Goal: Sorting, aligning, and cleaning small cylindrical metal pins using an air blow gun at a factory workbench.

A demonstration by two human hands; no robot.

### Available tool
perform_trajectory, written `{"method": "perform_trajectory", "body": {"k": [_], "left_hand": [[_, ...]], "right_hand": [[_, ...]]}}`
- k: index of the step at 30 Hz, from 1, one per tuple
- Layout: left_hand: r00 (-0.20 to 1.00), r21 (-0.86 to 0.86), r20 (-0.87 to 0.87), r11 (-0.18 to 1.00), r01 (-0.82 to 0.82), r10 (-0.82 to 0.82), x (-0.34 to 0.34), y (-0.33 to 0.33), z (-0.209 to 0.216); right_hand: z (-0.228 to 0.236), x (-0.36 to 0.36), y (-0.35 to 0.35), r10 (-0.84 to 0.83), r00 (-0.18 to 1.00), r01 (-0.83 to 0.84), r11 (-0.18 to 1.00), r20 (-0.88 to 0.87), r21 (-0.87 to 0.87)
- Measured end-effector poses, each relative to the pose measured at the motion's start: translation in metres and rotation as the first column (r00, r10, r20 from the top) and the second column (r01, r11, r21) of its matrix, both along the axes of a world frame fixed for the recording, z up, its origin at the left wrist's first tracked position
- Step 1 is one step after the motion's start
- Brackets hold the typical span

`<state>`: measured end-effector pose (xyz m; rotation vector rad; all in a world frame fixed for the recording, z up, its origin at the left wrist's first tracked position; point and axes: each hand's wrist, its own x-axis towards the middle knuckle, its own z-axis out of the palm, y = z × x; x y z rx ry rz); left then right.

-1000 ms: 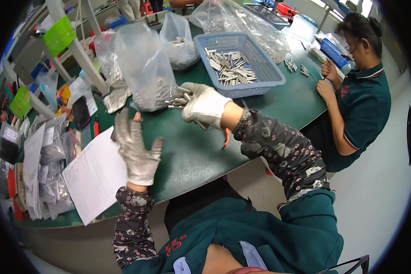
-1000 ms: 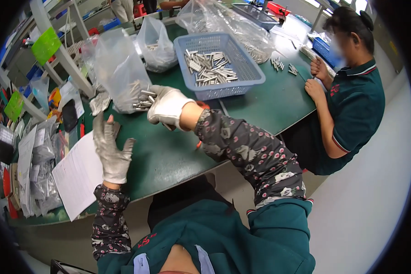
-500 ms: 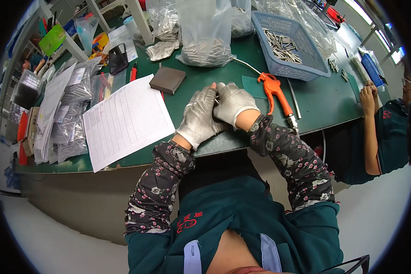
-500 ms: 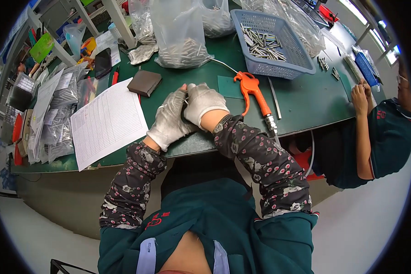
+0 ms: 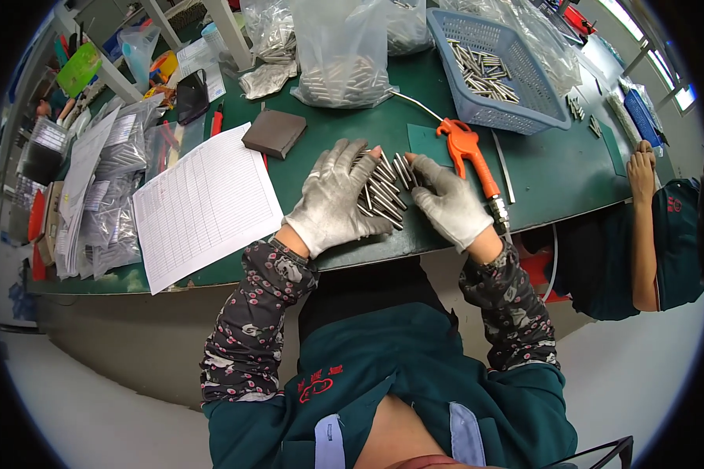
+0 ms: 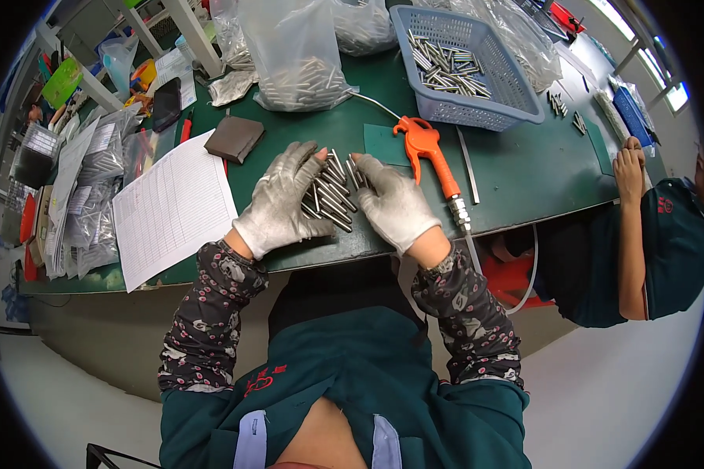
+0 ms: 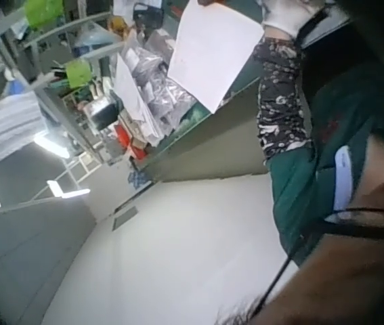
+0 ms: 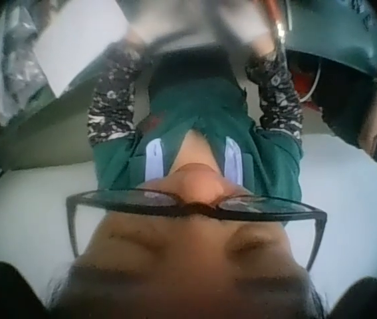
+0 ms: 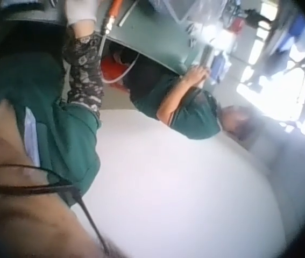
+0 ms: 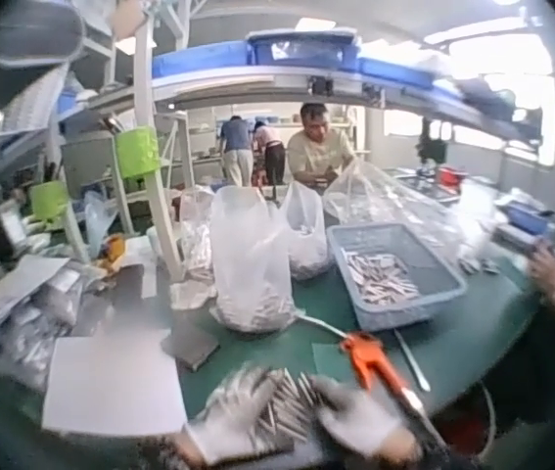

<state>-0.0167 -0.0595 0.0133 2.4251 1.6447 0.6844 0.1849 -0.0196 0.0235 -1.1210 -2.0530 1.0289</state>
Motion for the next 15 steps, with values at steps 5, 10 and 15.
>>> {"method": "perform_trajectory", "body": {"k": [5,10,15], "left_hand": [[0.966,0.006,-0.25,0.997,-0.073,0.073,0.017,0.003,-0.001],[0.971,0.024,-0.219,0.994,0.105,-0.097,0.003,-0.004,0.002],[0.958,0.018,-0.237,0.985,0.173,-0.164,-0.007,-0.01,0.002]], "right_hand": [[-0.005,-0.002,-0.016,-0.003,0.991,-0.05,0.919,0.132,0.392],[-0.008,0.001,-0.026,0.117,0.981,-0.18,0.851,0.157,0.493],[-0.007,0.011,-0.027,0.058,0.979,-0.148,0.863,0.196,0.484]]}}
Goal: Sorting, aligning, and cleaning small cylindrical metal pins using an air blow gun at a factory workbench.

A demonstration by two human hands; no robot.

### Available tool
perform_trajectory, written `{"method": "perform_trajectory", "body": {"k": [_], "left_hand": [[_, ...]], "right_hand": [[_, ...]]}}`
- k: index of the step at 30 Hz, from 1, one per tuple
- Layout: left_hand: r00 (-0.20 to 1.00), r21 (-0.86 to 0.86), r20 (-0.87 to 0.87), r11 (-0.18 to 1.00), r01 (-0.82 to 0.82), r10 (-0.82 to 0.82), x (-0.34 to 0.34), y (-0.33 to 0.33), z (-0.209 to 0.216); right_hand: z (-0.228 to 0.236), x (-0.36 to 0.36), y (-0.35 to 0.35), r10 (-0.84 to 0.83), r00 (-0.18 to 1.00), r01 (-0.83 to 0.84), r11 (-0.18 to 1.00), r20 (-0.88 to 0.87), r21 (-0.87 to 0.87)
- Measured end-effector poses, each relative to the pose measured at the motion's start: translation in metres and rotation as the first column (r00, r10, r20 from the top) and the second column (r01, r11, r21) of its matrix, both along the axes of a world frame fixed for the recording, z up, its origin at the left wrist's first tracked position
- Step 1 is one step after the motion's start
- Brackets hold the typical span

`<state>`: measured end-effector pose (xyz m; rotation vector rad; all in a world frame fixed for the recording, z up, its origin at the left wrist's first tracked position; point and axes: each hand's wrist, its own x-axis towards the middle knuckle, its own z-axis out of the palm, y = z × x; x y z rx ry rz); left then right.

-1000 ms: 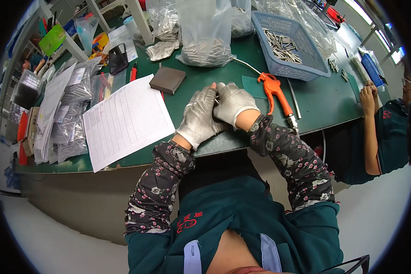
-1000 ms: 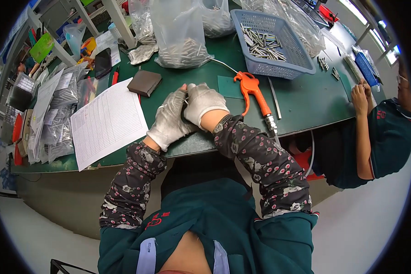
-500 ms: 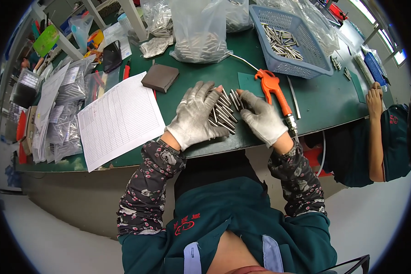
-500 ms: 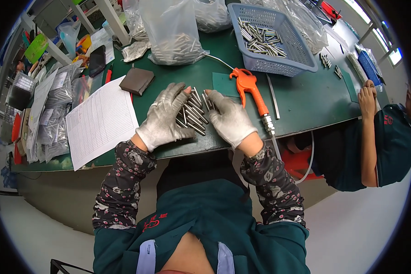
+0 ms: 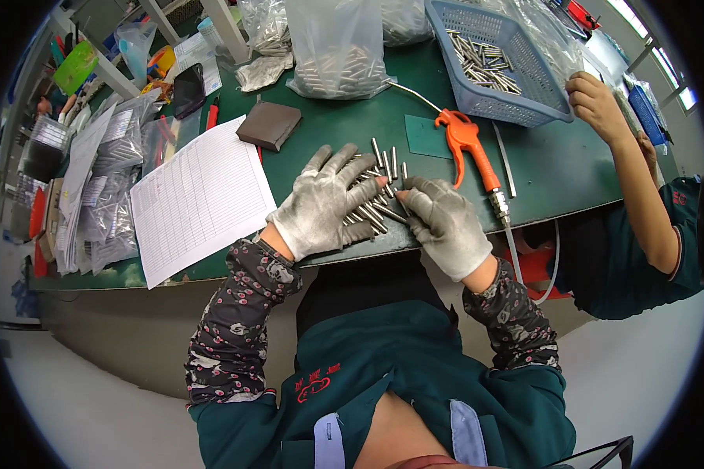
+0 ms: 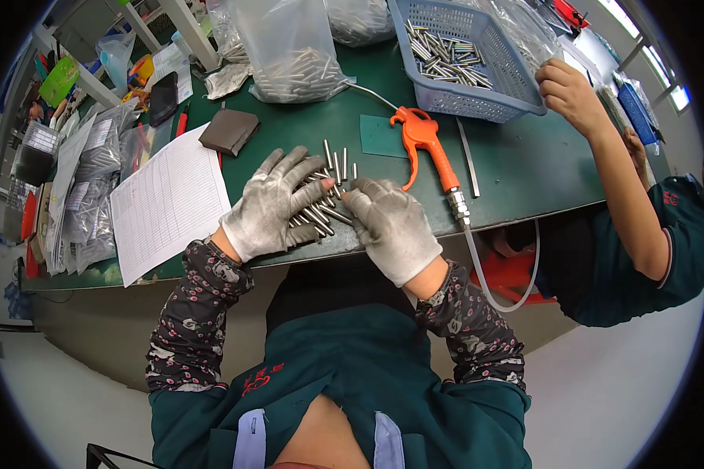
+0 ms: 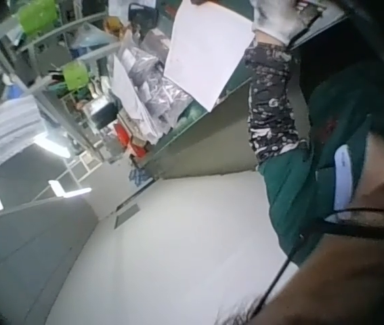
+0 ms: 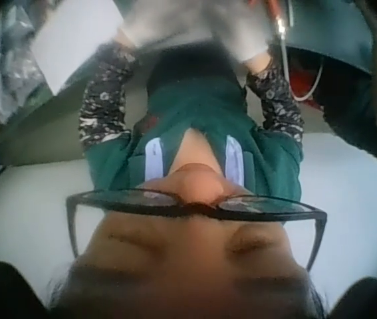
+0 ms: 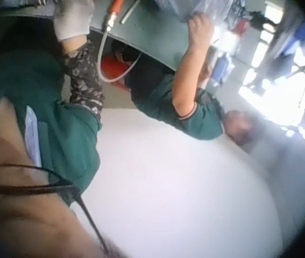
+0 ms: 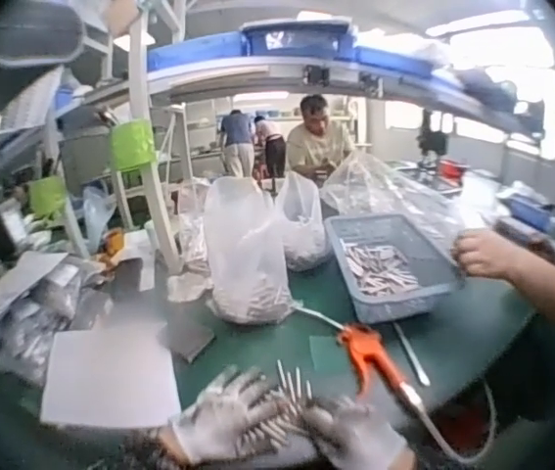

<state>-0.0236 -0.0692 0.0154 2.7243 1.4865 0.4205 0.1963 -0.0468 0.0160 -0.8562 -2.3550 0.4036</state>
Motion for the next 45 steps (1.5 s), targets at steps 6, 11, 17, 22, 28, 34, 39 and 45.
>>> {"method": "perform_trajectory", "body": {"k": [6,11,17,22,28,34,39,45], "left_hand": [[0.99,0.047,0.005,0.989,-0.142,0.141,0.022,-0.006,-0.002],[0.993,0.033,-0.05,0.994,-0.103,0.105,0.022,0.002,-0.003],[1.0,0.083,-0.027,0.996,-0.013,0.015,0.017,-0.004,-0.004],[0.981,0.099,0.149,0.985,-0.143,0.127,0.018,-0.023,0.002],[0.975,0.127,0.204,0.985,-0.118,0.091,0.035,-0.034,0.0],[0.954,0.234,0.291,0.962,-0.14,0.068,0.04,-0.028,-0.013],[0.909,0.241,0.396,0.941,-0.238,0.128,0.039,-0.034,-0.012],[0.915,0.181,0.281,0.921,-0.346,0.288,0.032,-0.053,-0.008]], "right_hand": [[0.008,-0.001,-0.007,-0.164,0.969,0.149,0.985,0.184,0.09],[0.003,-0.004,-0.006,-0.241,0.959,0.226,0.968,0.15,0.112],[0.003,-0.011,-0.009,-0.287,0.933,0.282,0.958,0.217,0.054],[0.002,-0.002,-0.012,-0.291,0.935,0.307,0.95,0.205,-0.053],[-0.001,0.01,-0.006,-0.209,0.964,0.217,0.976,0.163,-0.034],[0.004,0.014,-0.002,-0.232,0.929,0.192,0.968,0.287,0.162],[-0.005,0.004,-0.006,-0.167,0.959,0.135,0.979,0.228,0.15],[0.004,-0.003,-0.019,-0.092,0.989,0.087,0.995,0.114,0.053]]}}
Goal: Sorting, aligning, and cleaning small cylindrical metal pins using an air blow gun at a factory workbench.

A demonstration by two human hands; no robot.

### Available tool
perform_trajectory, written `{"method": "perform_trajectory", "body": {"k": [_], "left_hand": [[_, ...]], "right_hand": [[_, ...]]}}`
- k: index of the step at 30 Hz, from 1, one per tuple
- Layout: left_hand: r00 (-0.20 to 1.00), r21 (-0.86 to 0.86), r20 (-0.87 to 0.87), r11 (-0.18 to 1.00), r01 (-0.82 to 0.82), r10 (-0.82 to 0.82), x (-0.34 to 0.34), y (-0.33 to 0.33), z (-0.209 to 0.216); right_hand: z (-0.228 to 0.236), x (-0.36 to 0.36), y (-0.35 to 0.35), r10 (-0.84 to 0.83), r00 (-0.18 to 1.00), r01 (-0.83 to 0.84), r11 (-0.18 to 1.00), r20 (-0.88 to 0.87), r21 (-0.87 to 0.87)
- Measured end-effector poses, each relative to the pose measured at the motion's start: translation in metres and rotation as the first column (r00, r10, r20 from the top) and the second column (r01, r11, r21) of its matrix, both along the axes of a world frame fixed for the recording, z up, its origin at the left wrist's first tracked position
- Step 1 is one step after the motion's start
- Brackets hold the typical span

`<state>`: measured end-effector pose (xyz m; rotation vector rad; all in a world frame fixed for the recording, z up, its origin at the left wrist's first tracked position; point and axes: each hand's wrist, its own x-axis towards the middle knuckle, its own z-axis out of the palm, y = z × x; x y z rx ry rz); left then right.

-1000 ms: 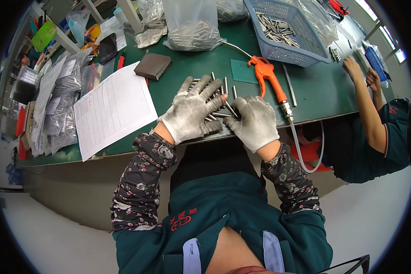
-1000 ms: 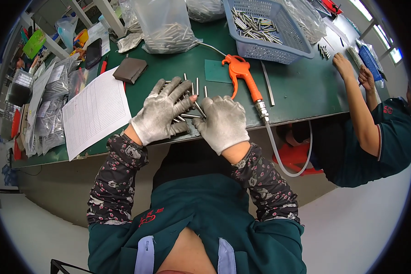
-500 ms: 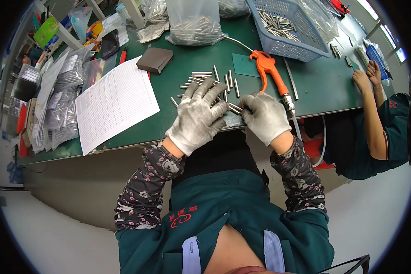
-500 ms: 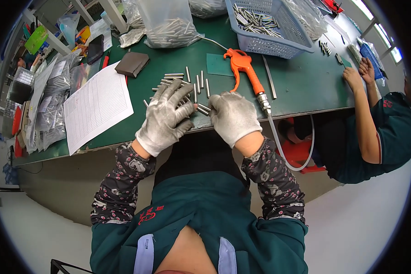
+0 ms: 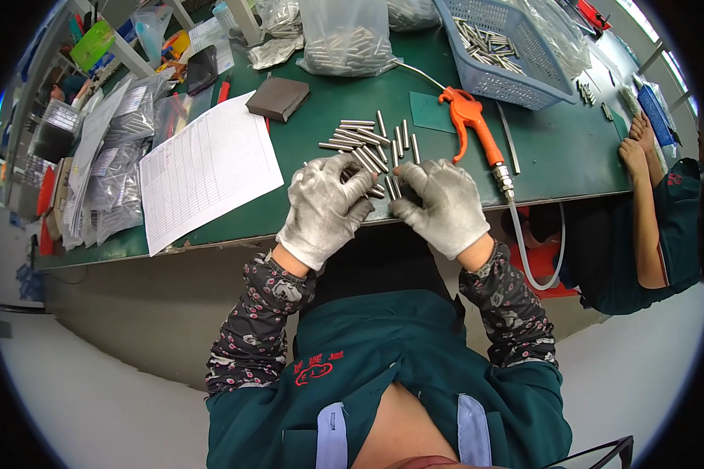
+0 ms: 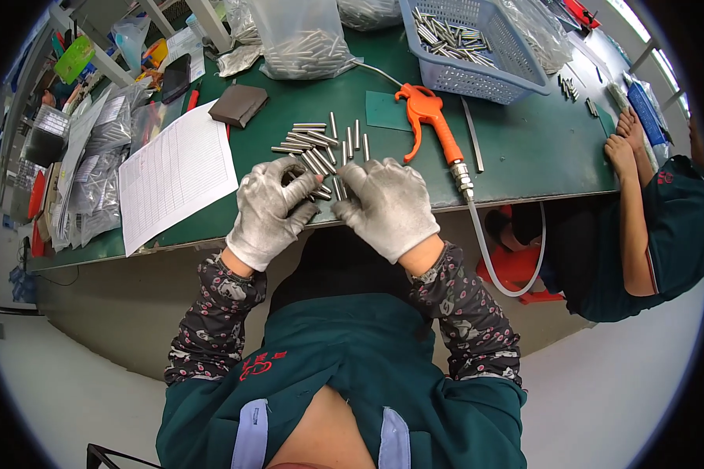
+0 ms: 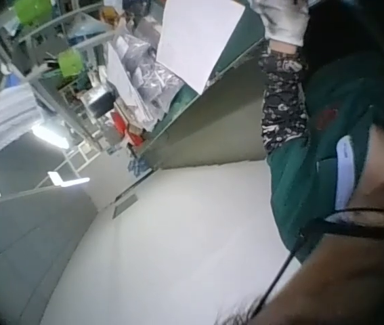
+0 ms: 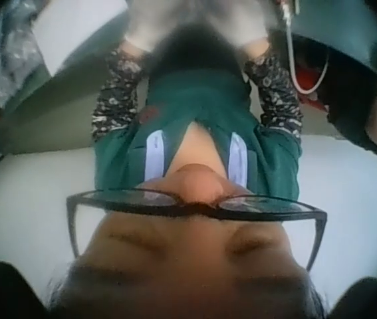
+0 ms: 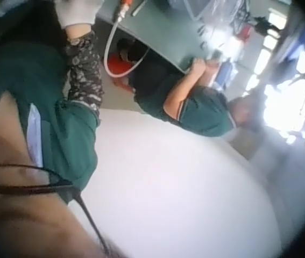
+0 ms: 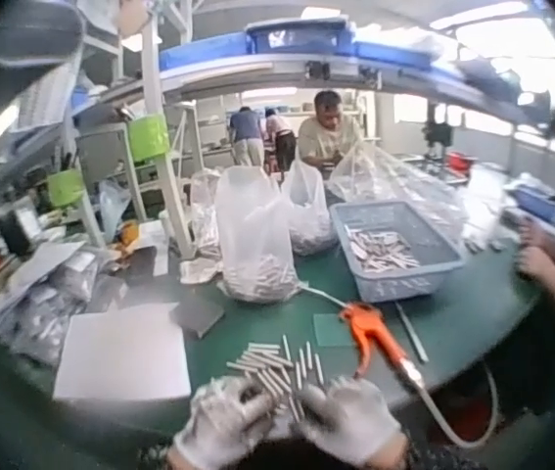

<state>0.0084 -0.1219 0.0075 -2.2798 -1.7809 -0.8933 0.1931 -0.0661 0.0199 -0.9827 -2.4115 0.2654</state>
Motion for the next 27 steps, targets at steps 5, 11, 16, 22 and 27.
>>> {"method": "perform_trajectory", "body": {"k": [5,11,16,22,27], "left_hand": [[0.998,-0.014,-0.001,0.998,0.064,-0.064,-0.003,0.001,-0.001],[0.998,-0.07,0.012,0.995,-0.067,0.068,0.008,0.005,0.003],[0.979,-0.072,-0.036,0.976,-0.204,0.202,0.02,0.012,0.004],[0.956,-0.026,-0.056,0.957,-0.289,0.287,0.027,0.022,-0.007],[0.96,-0.027,-0.07,0.962,-0.273,0.271,0.022,0.006,0.002]], "right_hand": [[-0.007,-0.007,-0.002,0.001,0.999,0.0,1.0,0.041,-0.022],[-0.01,-0.006,-0.003,-0.1,0.995,0.1,0.995,-0.009,-0.001],[-0.01,0.002,-0.009,-0.227,0.974,0.227,0.974,0.01,-0.009],[-0.011,-0.006,-0.012,-0.257,0.966,0.256,0.962,0.0,-0.09],[-0.011,-0.012,-0.016,-0.219,0.974,0.209,0.97,-0.065,-0.127]]}}
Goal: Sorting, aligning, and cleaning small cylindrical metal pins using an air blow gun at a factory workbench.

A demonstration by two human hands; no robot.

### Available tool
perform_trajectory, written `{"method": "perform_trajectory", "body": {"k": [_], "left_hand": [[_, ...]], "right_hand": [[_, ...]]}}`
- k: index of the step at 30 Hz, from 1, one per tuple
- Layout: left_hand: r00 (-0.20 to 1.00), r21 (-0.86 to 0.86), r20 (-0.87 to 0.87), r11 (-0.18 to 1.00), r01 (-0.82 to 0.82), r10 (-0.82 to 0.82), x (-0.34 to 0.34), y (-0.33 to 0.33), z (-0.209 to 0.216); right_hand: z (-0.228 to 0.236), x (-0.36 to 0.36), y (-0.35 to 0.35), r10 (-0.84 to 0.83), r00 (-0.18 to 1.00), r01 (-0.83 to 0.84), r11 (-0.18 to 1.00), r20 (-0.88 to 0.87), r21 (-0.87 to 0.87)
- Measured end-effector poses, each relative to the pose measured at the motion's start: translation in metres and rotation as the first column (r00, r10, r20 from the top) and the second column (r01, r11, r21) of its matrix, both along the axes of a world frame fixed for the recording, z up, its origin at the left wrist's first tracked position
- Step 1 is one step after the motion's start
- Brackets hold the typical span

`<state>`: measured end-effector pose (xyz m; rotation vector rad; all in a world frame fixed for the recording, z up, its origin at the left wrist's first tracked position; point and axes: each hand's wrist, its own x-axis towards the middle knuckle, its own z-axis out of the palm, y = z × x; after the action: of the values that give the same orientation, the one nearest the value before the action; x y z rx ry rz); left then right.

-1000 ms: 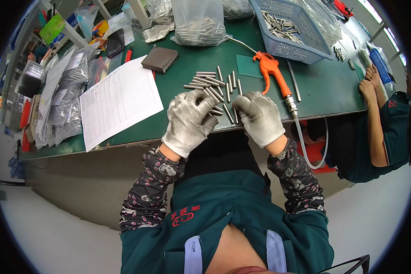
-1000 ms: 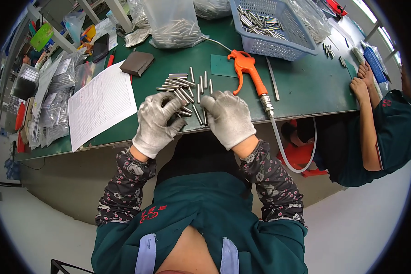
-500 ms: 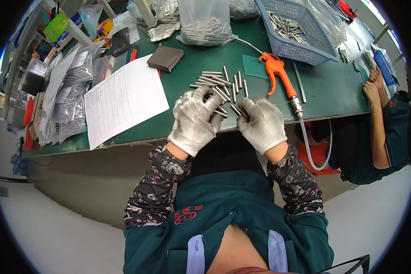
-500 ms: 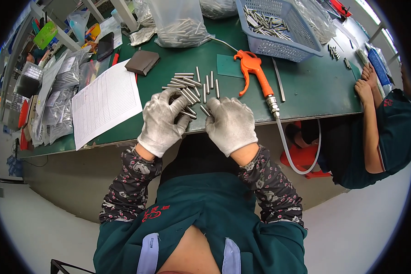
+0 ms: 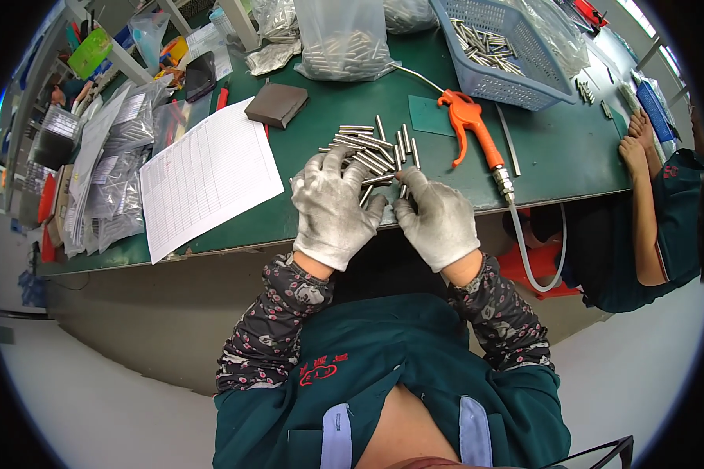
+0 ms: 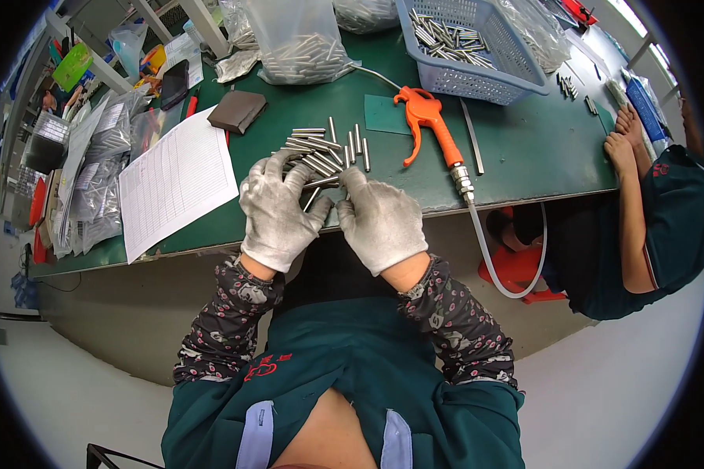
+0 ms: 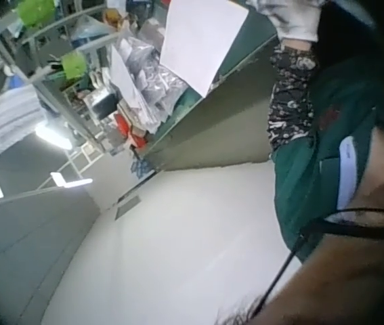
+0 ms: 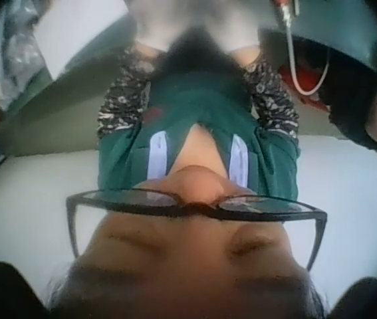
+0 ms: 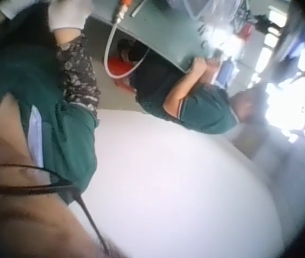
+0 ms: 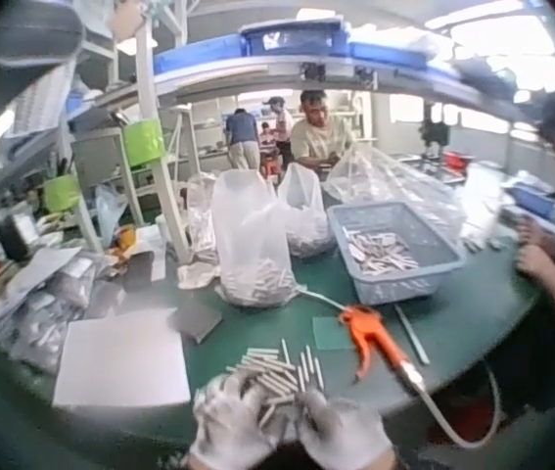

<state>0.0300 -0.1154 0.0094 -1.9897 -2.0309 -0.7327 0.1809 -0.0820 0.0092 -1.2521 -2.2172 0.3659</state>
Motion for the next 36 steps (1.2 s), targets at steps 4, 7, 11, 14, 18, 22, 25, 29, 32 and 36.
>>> {"method": "perform_trajectory", "body": {"k": [4,7,11,14,18,22,25,29,32,36], "left_hand": [[0.986,-0.003,0.104,0.991,0.132,-0.131,-0.015,-0.001,-0.01],[0.963,0.04,0.131,0.972,0.233,-0.236,-0.026,-0.005,-0.012],[0.978,-0.001,0.14,0.988,0.155,-0.153,-0.033,-0.01,-0.009],[0.971,0.055,0.145,0.981,0.184,-0.19,-0.038,-0.01,-0.012],[0.955,0.036,0.137,0.964,0.262,-0.264,-0.04,-0.009,-0.007],[0.961,0.152,0.136,0.963,0.222,-0.242,-0.038,-0.008,-0.011],[0.966,0.13,0.185,0.979,0.159,-0.181,-0.036,-0.012,-0.006],[0.973,0.04,0.081,0.976,0.212,-0.215,-0.04,-0.009,-0.003],[0.969,0.043,0.071,0.972,0.233,-0.235,-0.041,-0.007,-0.003],[0.985,0.03,0.061,0.987,0.158,-0.16,-0.036,-0.005,-0.004]], "right_hand": [[0.001,-0.002,0.003,0.168,0.981,-0.179,0.976,0.095,0.12],[0.001,-0.003,0.006,0.205,0.965,-0.225,0.968,0.166,0.113],[-0.004,-0.001,0.008,0.174,0.971,-0.193,0.975,0.162,0.107],[0.001,-0.003,0.007,0.179,0.971,-0.196,0.975,0.156,0.101],[0.002,-0.005,0.012,0.227,0.941,-0.26,0.959,0.249,0.11],[0.009,-0.01,0.015,0.221,0.923,-0.251,0.966,0.317,0.059],[0.009,-0.012,0.014,0.202,0.929,-0.227,0.973,0.309,0.046],[0.008,-0.01,0.013,0.188,0.946,-0.209,0.976,0.263,0.054],[0.006,-0.002,0.015,0.223,0.953,-0.234,0.972,0.205,0.03],[0.002,0.006,0.02,0.3,0.951,-0.305,0.951,0.075,0.052]]}}
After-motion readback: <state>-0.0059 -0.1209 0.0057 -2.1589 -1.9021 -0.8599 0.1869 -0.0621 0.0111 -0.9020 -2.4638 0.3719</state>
